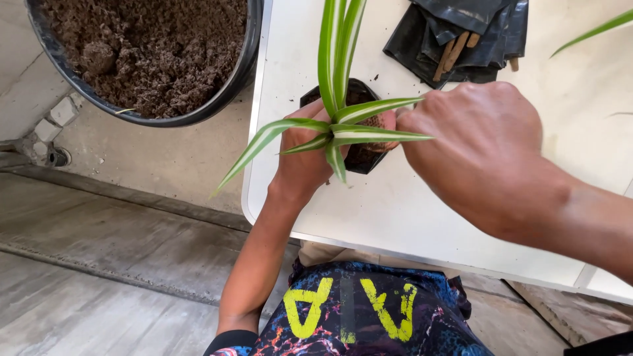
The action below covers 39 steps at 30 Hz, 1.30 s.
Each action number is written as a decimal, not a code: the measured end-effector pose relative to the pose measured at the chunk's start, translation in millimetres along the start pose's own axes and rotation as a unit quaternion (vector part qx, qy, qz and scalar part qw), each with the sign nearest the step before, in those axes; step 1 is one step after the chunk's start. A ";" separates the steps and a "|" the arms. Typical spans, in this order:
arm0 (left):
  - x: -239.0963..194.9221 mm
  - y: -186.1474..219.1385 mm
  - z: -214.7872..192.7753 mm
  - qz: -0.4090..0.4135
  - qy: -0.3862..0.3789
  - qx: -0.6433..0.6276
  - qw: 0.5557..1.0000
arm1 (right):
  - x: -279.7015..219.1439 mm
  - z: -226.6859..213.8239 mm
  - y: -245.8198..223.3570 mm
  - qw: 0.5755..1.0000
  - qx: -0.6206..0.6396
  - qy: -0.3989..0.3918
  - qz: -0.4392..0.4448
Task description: Planting a spider plant into a small plastic nursery bag using soil and a small scoop.
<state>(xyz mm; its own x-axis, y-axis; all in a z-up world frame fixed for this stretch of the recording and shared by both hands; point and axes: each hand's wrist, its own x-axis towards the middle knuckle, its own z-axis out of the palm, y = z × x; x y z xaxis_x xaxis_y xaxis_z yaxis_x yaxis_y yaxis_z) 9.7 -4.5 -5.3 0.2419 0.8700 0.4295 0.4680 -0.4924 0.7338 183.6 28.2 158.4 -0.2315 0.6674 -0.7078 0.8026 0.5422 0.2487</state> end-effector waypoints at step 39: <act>30.8 48.1 1.7 -0.120 0.042 -0.064 0.990 | -18.6 100.7 -58.7 0.975 0.187 0.117 0.014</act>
<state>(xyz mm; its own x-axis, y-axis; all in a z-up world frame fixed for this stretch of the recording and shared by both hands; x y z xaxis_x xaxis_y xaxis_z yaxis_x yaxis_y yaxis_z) 41.1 -1.4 42.3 0.0620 0.9601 0.2728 0.3898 -0.2749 0.8789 196.2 -67.4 90.4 -0.2913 0.8013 -0.5225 0.9444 0.3278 -0.0238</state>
